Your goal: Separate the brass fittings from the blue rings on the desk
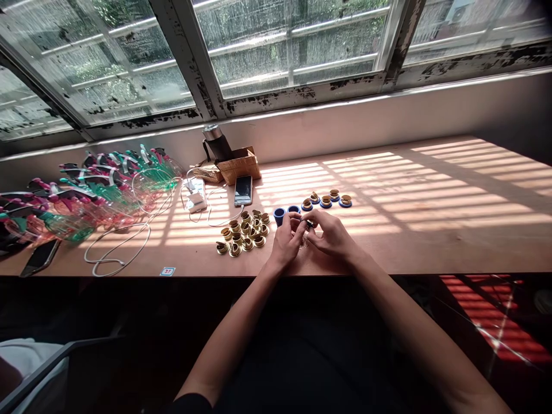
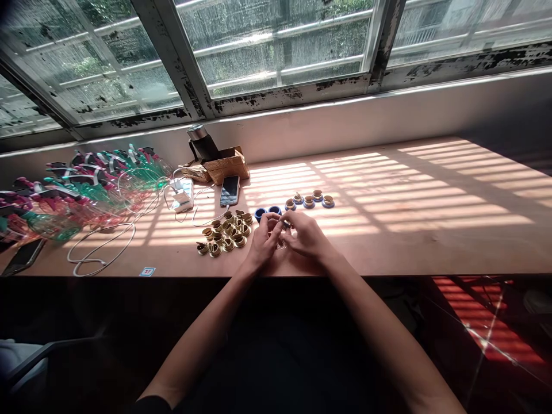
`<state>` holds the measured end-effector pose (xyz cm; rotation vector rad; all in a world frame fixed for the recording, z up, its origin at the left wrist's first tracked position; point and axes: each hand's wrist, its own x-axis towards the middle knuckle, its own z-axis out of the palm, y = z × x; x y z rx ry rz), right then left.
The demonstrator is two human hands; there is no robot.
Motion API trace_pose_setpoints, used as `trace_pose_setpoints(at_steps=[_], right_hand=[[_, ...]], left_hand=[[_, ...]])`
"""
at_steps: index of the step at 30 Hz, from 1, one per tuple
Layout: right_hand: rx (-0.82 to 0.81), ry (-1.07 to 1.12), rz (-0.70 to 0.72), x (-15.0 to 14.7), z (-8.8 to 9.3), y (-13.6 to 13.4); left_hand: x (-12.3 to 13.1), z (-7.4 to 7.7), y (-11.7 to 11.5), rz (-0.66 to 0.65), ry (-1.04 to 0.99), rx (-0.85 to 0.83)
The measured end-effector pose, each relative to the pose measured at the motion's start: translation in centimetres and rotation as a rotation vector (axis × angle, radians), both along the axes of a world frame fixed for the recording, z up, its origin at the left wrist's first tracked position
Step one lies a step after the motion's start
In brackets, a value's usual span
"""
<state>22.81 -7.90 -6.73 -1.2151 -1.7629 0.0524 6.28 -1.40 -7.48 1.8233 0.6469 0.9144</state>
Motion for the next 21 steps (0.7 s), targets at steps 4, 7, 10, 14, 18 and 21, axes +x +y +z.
trace_pose_setpoints(at_steps=[4, 7, 10, 14, 18, 21], right_hand=[[0.008, -0.001, 0.001, -0.02, 0.05, 0.15], [0.004, 0.006, -0.011, 0.07, -0.01, 0.28], [-0.039, 0.03, -0.005, 0.19, -0.1, 0.31], [-0.038, 0.027, -0.025, 0.2, -0.14, 0.3], [0.001, 0.018, -0.026, 0.08, -0.18, 0.3], [0.004, 0.015, -0.019, 0.03, -0.21, 0.28]], left_hand=[[0.04, 0.03, -0.03, 0.022, -0.019, 0.03], [0.08, -0.05, -0.01, 0.054, -0.018, 0.068], [0.09, -0.18, 0.06, 0.06, -0.022, 0.077], [0.07, -0.27, 0.09, 0.067, -0.014, 0.064], [0.09, -0.3, 0.11, 0.083, -0.023, 0.055], [0.1, -0.31, 0.13, 0.073, -0.013, 0.035]])
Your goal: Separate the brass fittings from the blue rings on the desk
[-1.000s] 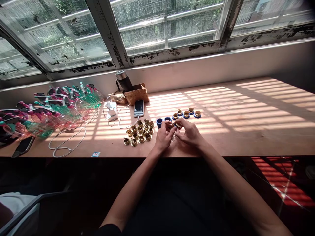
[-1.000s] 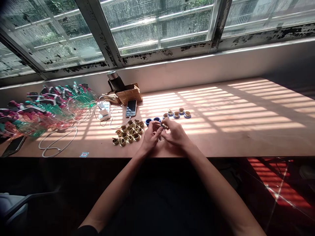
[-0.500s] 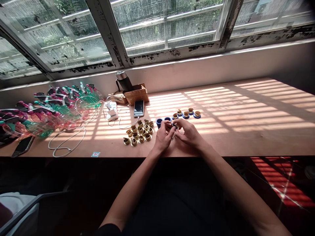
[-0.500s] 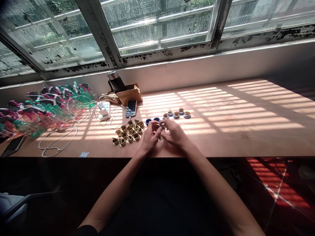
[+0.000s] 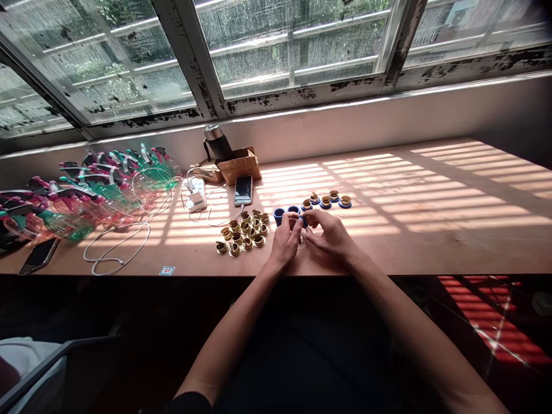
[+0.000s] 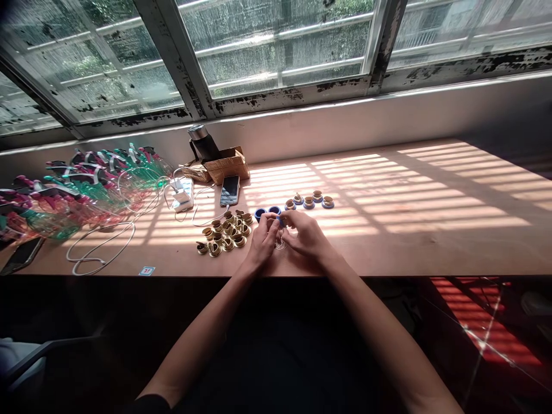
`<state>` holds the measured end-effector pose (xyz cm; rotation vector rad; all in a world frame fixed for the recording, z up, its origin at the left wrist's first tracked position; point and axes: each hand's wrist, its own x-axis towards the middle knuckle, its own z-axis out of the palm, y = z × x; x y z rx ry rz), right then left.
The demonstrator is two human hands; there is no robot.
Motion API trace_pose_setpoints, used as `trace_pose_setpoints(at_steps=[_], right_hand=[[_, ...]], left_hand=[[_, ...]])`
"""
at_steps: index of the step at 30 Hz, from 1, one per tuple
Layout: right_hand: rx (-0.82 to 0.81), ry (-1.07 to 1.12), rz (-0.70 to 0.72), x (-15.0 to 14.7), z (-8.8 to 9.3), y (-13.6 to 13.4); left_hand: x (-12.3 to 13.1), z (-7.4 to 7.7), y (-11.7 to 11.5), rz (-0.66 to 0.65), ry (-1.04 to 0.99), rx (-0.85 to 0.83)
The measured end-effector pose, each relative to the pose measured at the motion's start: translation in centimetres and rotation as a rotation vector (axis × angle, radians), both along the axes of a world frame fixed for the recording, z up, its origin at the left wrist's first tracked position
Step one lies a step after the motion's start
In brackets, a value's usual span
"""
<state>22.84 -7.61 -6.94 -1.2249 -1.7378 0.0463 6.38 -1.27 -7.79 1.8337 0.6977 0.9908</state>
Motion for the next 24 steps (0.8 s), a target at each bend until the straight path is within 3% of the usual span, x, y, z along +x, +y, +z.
trace_pose_setpoints(at_steps=[24], right_hand=[[-0.068, 0.031, 0.025, 0.22, -0.46, 0.05]], left_hand=[[0.02, -0.2, 0.13, -0.002, 0.021, -0.014]])
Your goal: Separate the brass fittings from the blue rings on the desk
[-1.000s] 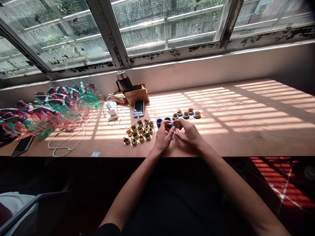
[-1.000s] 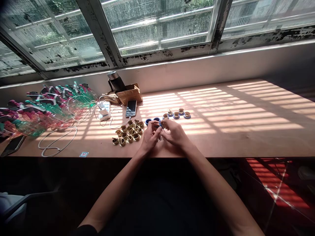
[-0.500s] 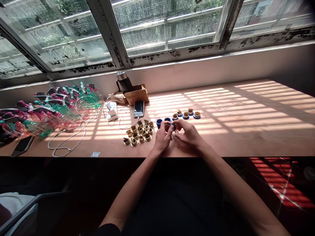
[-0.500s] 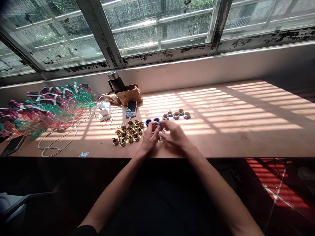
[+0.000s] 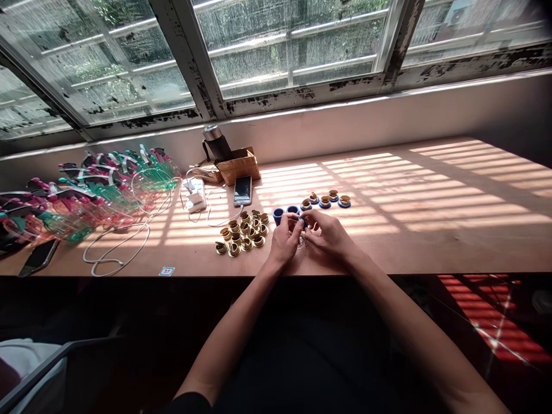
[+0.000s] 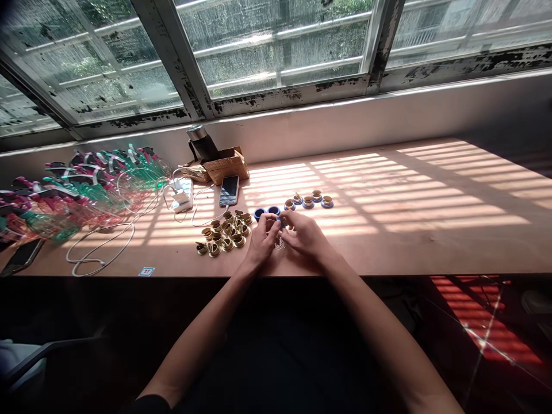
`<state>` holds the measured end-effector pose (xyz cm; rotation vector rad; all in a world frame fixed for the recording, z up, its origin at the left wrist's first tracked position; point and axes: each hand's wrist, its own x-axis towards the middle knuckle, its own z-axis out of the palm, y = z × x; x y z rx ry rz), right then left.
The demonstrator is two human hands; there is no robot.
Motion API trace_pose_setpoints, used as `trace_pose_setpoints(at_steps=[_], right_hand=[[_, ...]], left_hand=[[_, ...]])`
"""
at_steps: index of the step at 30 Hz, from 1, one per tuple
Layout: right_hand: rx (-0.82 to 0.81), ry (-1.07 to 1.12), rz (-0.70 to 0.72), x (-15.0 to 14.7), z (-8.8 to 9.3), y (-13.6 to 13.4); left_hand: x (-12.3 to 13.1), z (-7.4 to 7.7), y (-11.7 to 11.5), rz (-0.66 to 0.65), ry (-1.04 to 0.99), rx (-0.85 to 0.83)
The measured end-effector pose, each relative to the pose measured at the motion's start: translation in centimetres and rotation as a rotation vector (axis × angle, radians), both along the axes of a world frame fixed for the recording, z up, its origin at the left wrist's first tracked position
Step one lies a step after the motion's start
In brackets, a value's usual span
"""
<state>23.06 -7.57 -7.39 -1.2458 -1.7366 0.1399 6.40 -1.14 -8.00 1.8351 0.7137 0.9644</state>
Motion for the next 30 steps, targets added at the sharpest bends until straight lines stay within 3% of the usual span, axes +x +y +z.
trace_pose_setpoints(at_steps=[30], right_hand=[[-0.129, 0.025, 0.003, -0.18, 0.42, -0.35]], left_hand=[[0.06, 0.23, -0.07, -0.001, 0.036, 0.0]])
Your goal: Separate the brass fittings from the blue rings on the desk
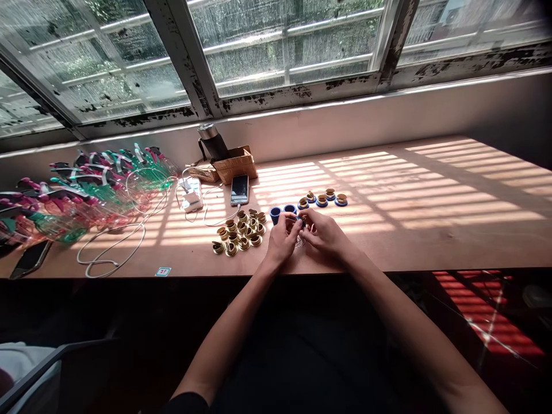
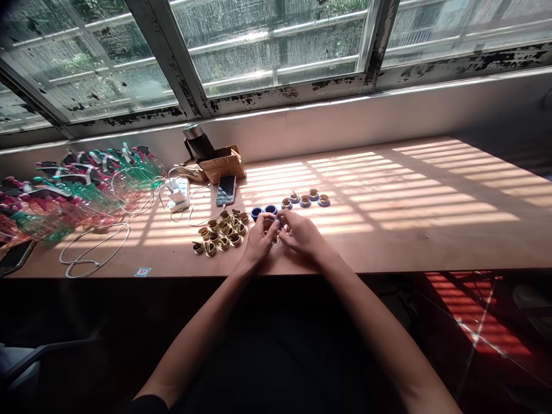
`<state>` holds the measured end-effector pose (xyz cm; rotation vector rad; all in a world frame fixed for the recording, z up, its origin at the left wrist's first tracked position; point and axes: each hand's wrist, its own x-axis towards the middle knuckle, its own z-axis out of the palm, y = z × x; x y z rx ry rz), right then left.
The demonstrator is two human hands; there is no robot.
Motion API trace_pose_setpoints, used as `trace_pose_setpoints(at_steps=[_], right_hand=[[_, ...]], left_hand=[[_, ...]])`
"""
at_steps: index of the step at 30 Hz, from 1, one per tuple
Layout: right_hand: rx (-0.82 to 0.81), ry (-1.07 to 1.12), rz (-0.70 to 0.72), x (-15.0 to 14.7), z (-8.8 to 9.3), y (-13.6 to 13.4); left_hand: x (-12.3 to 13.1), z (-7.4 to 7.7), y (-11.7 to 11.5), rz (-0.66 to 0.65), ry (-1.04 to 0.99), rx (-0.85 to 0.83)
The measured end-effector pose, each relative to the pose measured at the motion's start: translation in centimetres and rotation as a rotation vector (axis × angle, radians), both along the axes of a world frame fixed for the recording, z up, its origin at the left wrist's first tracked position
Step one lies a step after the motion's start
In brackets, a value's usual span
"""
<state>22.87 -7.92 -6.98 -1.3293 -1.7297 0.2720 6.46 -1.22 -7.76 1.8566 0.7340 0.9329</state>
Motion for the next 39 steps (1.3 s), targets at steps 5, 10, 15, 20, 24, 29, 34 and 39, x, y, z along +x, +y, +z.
trace_pose_setpoints(at_steps=[5, 10, 15, 20, 24, 29, 34, 39], right_hand=[[0.046, 0.002, -0.005, 0.0, 0.01, 0.03], [0.058, 0.007, 0.009, -0.14, 0.29, -0.08], [0.084, 0.01, 0.019, -0.06, 0.19, -0.02], [0.108, 0.024, 0.013, -0.03, 0.16, 0.03], [0.111, 0.014, -0.01, -0.02, 0.13, 0.05], [0.098, 0.0, -0.034, 0.15, -0.16, 0.11], [0.098, 0.009, -0.044, 0.01, 0.14, 0.0], [0.098, 0.028, -0.007, -0.17, 0.28, 0.02]], left_hand=[[-0.13, 0.23, -0.09, -0.004, 0.009, 0.016], [-0.16, 0.18, -0.03, -0.008, -0.008, 0.019], [-0.11, -0.03, 0.06, -0.021, -0.05, 0.006], [-0.08, -0.07, 0.07, -0.009, -0.055, 0.022], [-0.1, -0.12, 0.09, 0.0, -0.048, 0.029], [-0.07, -0.22, 0.11, -0.009, -0.031, 0.047], [-0.02, -0.08, 0.0, -0.005, -0.005, 0.073], [-0.1, 0.21, -0.16, -0.005, 0.006, 0.069]])
